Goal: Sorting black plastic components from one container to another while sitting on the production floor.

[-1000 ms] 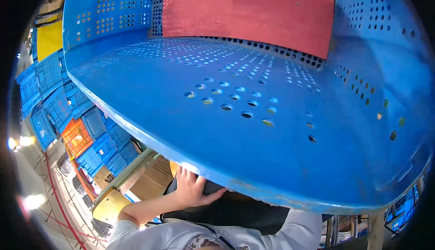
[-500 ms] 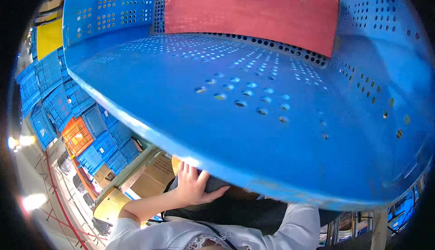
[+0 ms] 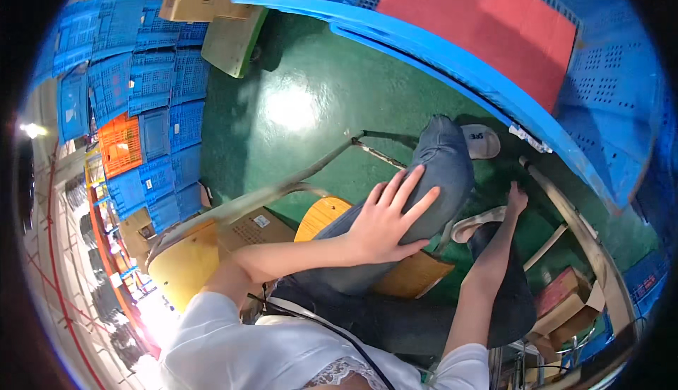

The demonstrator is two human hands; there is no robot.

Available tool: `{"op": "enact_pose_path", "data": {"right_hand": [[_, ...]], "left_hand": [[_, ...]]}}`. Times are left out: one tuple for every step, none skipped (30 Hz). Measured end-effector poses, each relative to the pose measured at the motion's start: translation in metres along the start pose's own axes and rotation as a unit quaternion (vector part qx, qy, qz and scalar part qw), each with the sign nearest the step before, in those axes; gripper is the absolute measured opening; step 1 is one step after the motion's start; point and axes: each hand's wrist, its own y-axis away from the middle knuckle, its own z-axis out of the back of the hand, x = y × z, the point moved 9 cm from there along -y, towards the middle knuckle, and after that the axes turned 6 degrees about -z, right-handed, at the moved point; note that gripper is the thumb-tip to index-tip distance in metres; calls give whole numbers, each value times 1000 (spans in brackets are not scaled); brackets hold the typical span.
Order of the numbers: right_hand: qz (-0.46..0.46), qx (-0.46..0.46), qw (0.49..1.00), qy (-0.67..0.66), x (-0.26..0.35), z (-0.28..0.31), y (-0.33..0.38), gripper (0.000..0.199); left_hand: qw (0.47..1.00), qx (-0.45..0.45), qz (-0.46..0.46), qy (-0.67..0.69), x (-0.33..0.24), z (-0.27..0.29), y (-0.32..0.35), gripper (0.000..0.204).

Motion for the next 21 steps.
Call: {"op": "enact_pose_path", "data": {"right_hand": [[13, 5, 1000, -5, 15, -1, 28, 52], [62, -20, 997, 32, 33, 9, 55, 51], [109, -56, 990, 68, 52, 26, 79, 51], [108, -68, 989, 70, 46, 37, 92, 51], [112, -100, 987, 62, 41, 52, 105, 50], [118, -140, 982, 41, 39, 73, 123, 49], [140, -111, 984, 1, 63, 73, 158, 47], [146, -122, 982, -5, 78, 97, 172, 47], [110, -87, 989, -42, 81, 112, 180, 47], [61, -60, 993, -83, 65, 129, 190, 46], [241, -260, 934, -39, 83, 167, 214, 44], [250, -172, 949, -80, 131, 168, 273, 41], [287, -144, 937, -138, 153, 181, 311, 38], [324, -190, 923, -84, 174, 197, 350, 34], [313, -152, 930, -116, 193, 205, 391, 30], [368, -194, 905, -84, 207, 216, 428, 29], [345, -170, 920, -72, 225, 225, 469, 29], [350, -163, 917, -96, 227, 233, 497, 30], [365, -169, 908, -121, 228, 244, 524, 29], [384, -174, 895, -144, 230, 256, 549, 29], [377, -171, 893, -178, 232, 270, 574, 28]], "left_hand": [[1000, -1, 1, -7, 2, -1, 7, 86], [1000, -15, 2, -12, 3, 0, 14, 86], [1000, -26, 5, -13, 6, -1, 19, 85], [1000, -24, 6, -5, 11, -8, 17, 83], [1000, -14, 4, 0, 15, -15, 15, 84], [1000, -21, -18, -1, 7, -16, 14, 84], [1000, -20, 4, -1, 13, -16, 26, 84], [1000, -18, 7, 7, 11, -17, 30, 84], [1000, -20, -2, 9, 5, -18, 30, 83], [999, -16, -33, 10, -7, -20, 27, 83], [999, -32, -34, 4, -12, -19, 22, 83], [999, -46, -11, -6, -2, -22, 29, 83], [998, -61, -8, -6, -1, -21, 30, 83], [997, -73, -16, -4, -3, -18, 28, 82], [997, -73, -2, -4, 0, -15, 27, 81], [994, -105, -19, -13, -1, -12, 26, 80], [991, -126, -36, -9, 3, -8, 26, 80], [990, -130, -38, -27, 3, -7, 24, 79], [989, -134, -59, 6, 5, -4, 26, 78], [992, -121, -42, 5, 13, -8, 24, 80], [987, -145, -68, 15, 21, -6, 28, 81]]}}
